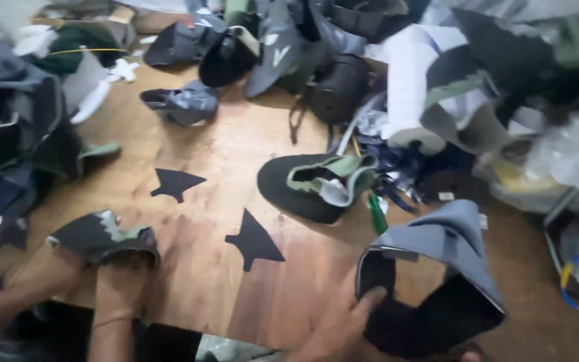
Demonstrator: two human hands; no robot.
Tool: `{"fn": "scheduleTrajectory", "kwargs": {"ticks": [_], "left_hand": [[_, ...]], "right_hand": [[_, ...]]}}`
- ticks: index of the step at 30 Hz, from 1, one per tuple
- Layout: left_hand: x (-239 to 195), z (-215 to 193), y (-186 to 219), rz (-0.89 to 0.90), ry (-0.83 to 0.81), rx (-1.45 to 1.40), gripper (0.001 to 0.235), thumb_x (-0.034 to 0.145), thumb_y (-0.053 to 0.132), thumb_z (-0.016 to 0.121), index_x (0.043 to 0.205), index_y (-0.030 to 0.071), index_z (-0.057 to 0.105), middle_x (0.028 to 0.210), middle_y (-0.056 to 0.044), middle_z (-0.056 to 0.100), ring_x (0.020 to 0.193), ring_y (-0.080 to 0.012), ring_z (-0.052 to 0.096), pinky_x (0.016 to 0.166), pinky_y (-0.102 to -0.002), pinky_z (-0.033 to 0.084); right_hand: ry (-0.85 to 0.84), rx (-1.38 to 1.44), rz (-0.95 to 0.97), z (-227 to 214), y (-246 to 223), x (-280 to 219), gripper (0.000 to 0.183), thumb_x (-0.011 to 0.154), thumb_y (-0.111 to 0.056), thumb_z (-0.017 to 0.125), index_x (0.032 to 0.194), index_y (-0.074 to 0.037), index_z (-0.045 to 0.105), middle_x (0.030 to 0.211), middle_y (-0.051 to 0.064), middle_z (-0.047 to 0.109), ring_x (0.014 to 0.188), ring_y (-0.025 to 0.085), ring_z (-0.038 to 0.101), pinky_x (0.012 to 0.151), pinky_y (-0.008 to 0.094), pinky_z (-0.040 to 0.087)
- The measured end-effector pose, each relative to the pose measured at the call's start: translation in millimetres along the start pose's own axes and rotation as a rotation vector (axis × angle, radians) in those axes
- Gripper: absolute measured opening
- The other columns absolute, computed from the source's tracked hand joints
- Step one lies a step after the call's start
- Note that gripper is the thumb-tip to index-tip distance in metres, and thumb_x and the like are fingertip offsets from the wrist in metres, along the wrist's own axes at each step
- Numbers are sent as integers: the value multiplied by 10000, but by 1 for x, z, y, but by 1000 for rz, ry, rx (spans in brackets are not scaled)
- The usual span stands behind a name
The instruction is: Inspecting and preparing shoe upper components by turning them inside out and organizing them on a workbench.
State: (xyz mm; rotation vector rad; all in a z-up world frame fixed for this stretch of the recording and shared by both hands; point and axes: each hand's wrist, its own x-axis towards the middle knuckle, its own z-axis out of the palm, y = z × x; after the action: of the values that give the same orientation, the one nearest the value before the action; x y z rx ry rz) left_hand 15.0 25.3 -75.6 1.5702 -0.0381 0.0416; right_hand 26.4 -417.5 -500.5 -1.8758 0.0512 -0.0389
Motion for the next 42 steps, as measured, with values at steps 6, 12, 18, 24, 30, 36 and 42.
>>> {"fn": "scheduleTrajectory", "kwargs": {"ticks": [6,12,18,24,30,36,42], "left_hand": [[35,-75,21,-43,293,286,475,1005,298,688,1370,10,591,1259,-133,667,1160,-251,613,975,-371,450],[60,-144,48,318,577,-402,395,1012,161,602,1370,7,539,1194,-83,689,1074,-169,665,983,-300,534],[47,-152,35,222,630,-175,338,1052,180,605,1316,-29,589,1148,-91,698,996,-147,644,881,-304,534],[52,-134,26,253,508,-199,376,1022,204,622,1325,-14,582,1157,-60,708,1019,-101,647,904,-261,527],[47,-114,29,152,441,-36,313,998,236,662,1162,-30,684,1010,-52,739,908,-89,638,812,-263,534],[49,-94,52,19,132,455,298,936,346,703,995,54,724,762,-125,704,681,-191,644,654,-350,535],[67,-88,119,341,-730,861,291,970,345,619,1056,99,749,986,-144,724,873,-322,695,749,-456,540]], "right_hand": [[211,26,-83,46,-75,2,251,1028,-221,576,1133,-17,679,1024,73,728,845,164,722,734,312,605],[229,78,78,51,-60,-1,343,1046,-208,581,1307,-7,677,867,100,723,660,151,626,665,307,547],[226,-178,-240,51,-118,-8,326,1033,-225,537,1259,-38,677,735,28,673,584,98,571,622,264,530],[127,-33,-293,51,-113,-4,344,1005,-169,563,1314,-51,657,636,-14,557,539,59,469,534,228,435],[139,-79,-226,67,-247,-23,201,949,-161,683,1103,-43,738,787,-2,707,680,48,628,626,225,527],[182,-86,13,65,-248,-20,177,945,-174,686,1085,-96,764,672,19,699,541,76,603,508,238,505],[236,22,-32,63,-162,-7,204,941,-199,702,1093,-71,751,681,32,705,527,85,568,493,240,464]]}}
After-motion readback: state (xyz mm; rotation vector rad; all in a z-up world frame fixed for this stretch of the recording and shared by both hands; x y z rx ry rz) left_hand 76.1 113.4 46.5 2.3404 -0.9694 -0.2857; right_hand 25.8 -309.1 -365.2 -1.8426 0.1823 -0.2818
